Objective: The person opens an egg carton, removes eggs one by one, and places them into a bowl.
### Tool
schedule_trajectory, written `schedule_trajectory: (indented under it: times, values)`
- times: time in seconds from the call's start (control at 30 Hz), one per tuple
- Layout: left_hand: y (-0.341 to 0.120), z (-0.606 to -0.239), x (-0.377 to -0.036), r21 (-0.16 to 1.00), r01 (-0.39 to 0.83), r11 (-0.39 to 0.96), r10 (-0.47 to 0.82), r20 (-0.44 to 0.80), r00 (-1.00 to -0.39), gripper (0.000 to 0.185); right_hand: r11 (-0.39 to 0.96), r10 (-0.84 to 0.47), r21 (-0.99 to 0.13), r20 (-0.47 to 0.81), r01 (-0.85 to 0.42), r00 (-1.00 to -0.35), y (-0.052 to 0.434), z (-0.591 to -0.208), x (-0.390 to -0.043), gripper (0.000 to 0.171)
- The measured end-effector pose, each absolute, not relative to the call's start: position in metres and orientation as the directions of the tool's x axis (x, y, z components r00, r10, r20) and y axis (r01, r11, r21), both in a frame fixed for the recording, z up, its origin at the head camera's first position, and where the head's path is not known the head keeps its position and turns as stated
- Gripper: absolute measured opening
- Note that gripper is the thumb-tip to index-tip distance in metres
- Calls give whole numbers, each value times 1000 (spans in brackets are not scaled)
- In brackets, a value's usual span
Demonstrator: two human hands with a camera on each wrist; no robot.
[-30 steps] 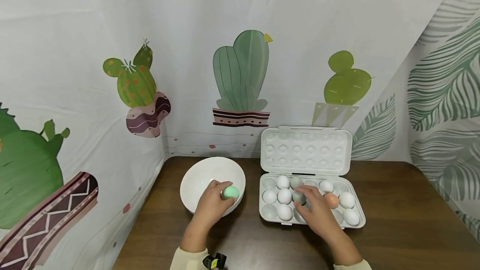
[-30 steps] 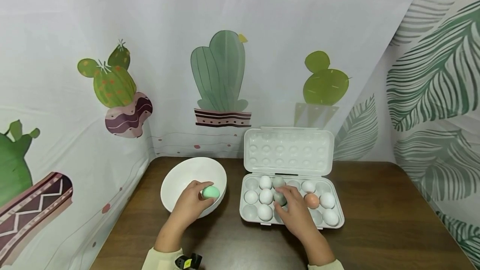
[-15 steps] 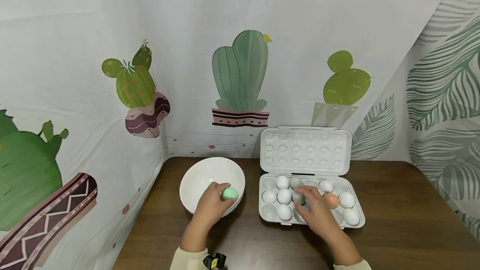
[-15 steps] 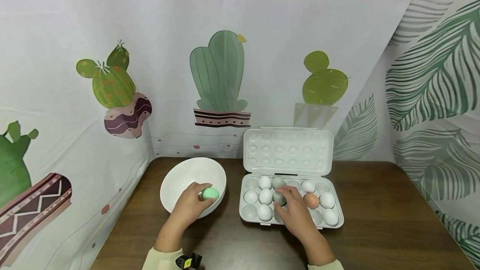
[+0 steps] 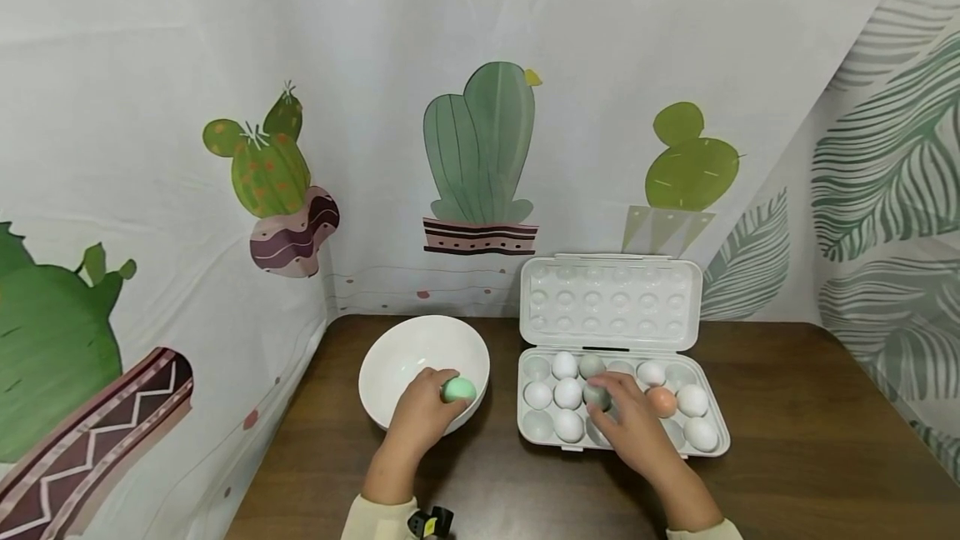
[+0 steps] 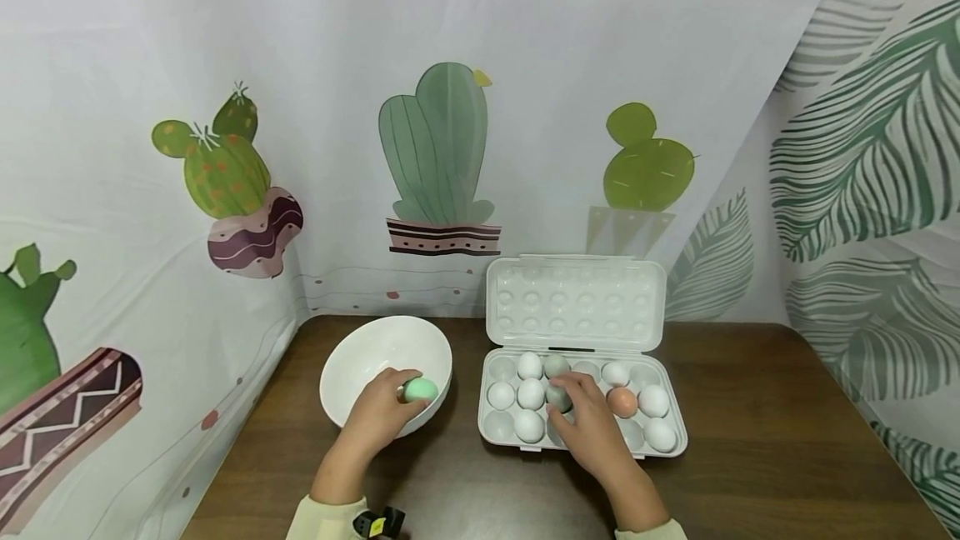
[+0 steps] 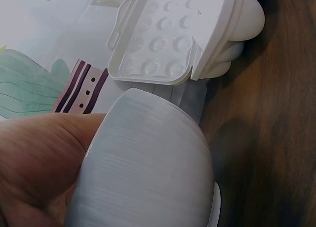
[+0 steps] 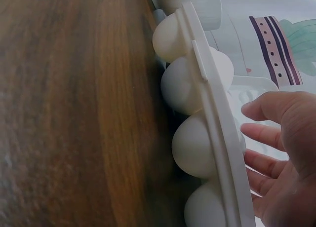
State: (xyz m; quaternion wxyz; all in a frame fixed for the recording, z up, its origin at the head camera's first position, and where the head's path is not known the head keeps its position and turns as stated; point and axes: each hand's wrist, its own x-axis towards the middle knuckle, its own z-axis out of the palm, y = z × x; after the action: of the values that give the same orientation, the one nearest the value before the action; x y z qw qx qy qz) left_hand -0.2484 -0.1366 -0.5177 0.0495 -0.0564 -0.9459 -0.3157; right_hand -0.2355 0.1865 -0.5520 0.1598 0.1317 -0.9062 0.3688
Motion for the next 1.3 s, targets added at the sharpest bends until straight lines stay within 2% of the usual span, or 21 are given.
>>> schedule_trajectory:
  times: [1.0, 1.3]
  values:
    - [-140, -516, -247, 577, 93, 811, 68, 65, -996, 38, 722, -124, -603, 370, -340, -921, 187, -554, -237, 39]
    - [-140, -514, -248, 578, 93, 810, 78, 50, -996, 38, 737, -132, -563, 422, -374, -897, 188, -557, -236, 42]
